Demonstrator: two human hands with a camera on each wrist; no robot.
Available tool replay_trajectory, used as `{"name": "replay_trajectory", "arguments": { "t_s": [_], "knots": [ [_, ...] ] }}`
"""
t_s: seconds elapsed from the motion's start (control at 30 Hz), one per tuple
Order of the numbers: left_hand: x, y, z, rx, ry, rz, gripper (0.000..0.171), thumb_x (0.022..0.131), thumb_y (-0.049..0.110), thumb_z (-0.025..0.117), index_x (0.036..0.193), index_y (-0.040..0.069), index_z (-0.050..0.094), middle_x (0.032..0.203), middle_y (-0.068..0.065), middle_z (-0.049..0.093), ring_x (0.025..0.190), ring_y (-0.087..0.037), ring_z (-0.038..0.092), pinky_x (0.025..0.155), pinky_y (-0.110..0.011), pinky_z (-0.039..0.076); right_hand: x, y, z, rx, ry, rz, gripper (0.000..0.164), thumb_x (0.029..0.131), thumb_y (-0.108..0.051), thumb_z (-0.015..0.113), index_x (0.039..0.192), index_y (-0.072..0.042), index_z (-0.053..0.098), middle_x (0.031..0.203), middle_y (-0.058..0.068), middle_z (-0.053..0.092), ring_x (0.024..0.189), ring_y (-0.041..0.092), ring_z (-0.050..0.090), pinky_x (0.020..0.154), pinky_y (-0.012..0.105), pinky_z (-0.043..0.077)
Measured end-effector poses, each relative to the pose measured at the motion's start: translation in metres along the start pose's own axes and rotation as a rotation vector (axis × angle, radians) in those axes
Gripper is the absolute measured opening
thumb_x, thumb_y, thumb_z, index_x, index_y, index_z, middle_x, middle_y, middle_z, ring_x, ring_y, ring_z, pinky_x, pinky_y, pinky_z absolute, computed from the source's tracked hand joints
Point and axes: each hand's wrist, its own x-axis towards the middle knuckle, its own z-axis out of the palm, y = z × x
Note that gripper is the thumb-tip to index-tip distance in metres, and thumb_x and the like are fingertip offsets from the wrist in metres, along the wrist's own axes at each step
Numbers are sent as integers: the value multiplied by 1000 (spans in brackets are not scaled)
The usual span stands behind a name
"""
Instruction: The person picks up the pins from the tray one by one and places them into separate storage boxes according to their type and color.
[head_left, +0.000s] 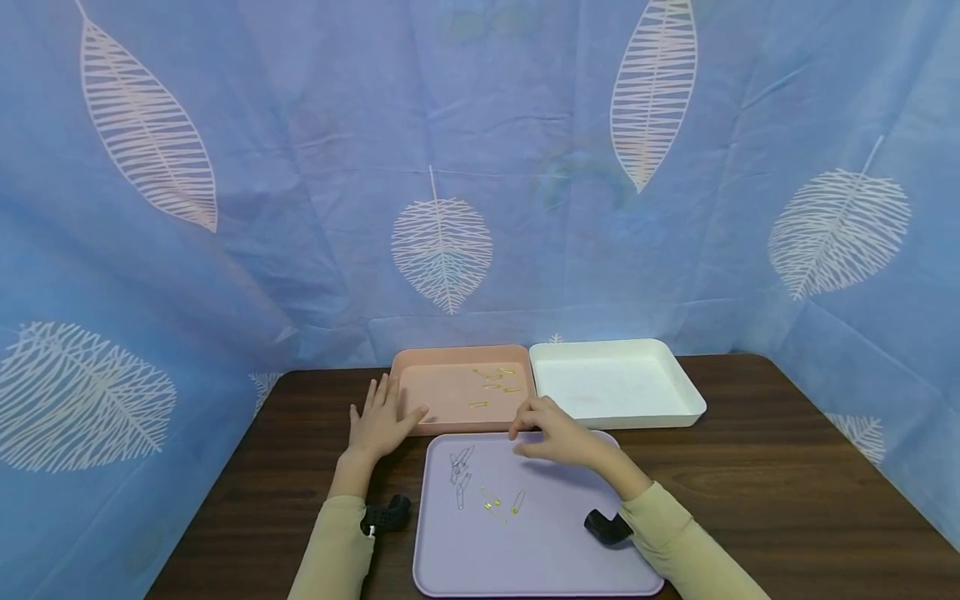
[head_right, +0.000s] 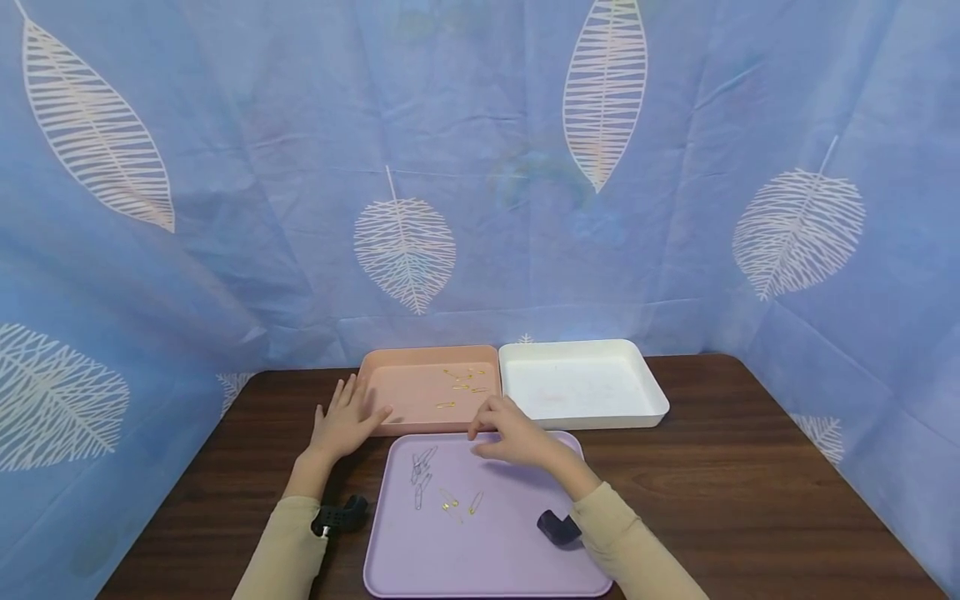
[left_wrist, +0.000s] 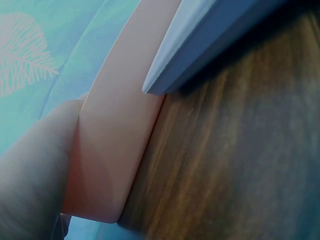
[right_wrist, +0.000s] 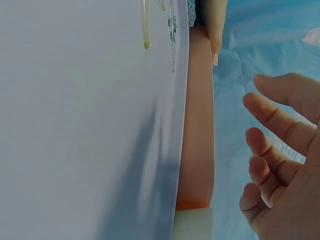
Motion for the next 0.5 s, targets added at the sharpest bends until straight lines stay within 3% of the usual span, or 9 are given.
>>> {"name": "replay_trajectory", "arguments": {
  "t_s": [0.27,0.5],
  "knots": [
    [1,-1,1,-1,-9,-3,99,88,73,47,159,15,8,165,-13,6,153,-35,1,111,-76,5,-10,6,3,42,-82,19,30,83,-27,77,108,-11,74,106,0,53,101,16,39,85,30,39],
    [2,-2,2,11,-23,-11,99,87,74,45,159,16,8,166,-13,5,153,-35,-1,111,-76,3,-13,7,8,12,-169,-10,30,77,-23,81,106,-14,76,103,-3,53,100,11,40,86,27,37]
  ]
}}
